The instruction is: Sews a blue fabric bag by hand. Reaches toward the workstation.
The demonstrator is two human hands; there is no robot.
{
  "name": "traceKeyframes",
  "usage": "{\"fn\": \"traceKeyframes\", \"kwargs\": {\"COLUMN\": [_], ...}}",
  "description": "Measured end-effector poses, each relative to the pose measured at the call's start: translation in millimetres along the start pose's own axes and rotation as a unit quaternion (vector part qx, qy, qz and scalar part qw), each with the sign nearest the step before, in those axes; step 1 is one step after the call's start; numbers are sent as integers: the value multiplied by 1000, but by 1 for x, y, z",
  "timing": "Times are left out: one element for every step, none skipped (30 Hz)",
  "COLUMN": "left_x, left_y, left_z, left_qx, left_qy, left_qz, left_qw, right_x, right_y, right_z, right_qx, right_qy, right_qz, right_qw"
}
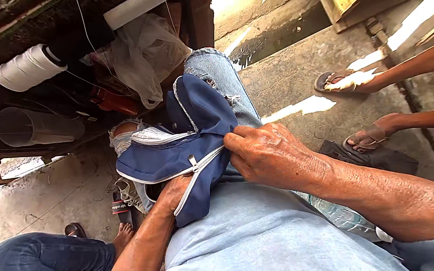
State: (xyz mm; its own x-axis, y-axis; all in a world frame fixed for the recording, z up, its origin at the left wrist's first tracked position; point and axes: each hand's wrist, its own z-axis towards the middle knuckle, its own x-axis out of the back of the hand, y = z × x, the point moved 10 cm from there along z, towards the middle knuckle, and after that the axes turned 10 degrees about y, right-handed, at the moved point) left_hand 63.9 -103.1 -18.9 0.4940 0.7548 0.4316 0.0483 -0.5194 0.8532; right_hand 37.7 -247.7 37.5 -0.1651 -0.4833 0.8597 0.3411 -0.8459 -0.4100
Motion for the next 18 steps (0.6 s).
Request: {"fn": "traceKeyframes", "kwargs": {"left_x": [-2,-3,-3,-3,-1,1,4,7,9,9,10,10,10,10,8,7,6,5], "left_y": [-1,-3,-4,-6,-8,-10,-11,-10,-9,-8,-8,-8,-8,-6,-5,-4,-4,-4], "left_z": [0,0,1,3,3,2,1,-2,-3,-4,-5,-5,-6,-7,-7,-7,-6,-5], "left_qx": [3,11,16,18,24,26,21,12,5,5,9,12,12,7,-1,-5,5,11], "left_qy": [-3,-3,-3,3,14,29,45,53,53,53,55,59,57,53,48,43,35,31], "left_qz": [-1,0,-1,-5,-13,-18,-16,-9,-4,-14,-36,-58,-69,-72,-68,-61,-58,-60], "left_qw": [1000,1000,1000,1000,1000,999,999,998,999,999,998,997,996,996,997,997,998,998], "right_x": [-2,-3,-5,-5,-5,-5,-4,-2,1,3,4,6,7,10,14,16,17,16], "right_y": [0,0,0,0,1,3,7,9,10,12,12,12,12,13,14,15,14,12], "right_z": [0,-1,-1,0,0,1,2,2,2,0,-2,-4,-5,-6,-6,-6,-6,-6], "right_qx": [-4,-8,-9,-12,-19,-32,-49,-58,-59,-59,-58,-51,-43,-39,-37,-36,-32,-22], "right_qy": [-2,-2,2,5,8,14,16,18,18,9,-11,-28,-38,-30,-6,19,41,59], "right_qz": [-8,-15,-21,-26,-17,5,34,63,94,123,143,154,158,155,150,136,117,93], "right_qw": [1000,1000,1000,1000,1000,999,998,996,994,991,988,986,986,987,988,990,992,994]}}
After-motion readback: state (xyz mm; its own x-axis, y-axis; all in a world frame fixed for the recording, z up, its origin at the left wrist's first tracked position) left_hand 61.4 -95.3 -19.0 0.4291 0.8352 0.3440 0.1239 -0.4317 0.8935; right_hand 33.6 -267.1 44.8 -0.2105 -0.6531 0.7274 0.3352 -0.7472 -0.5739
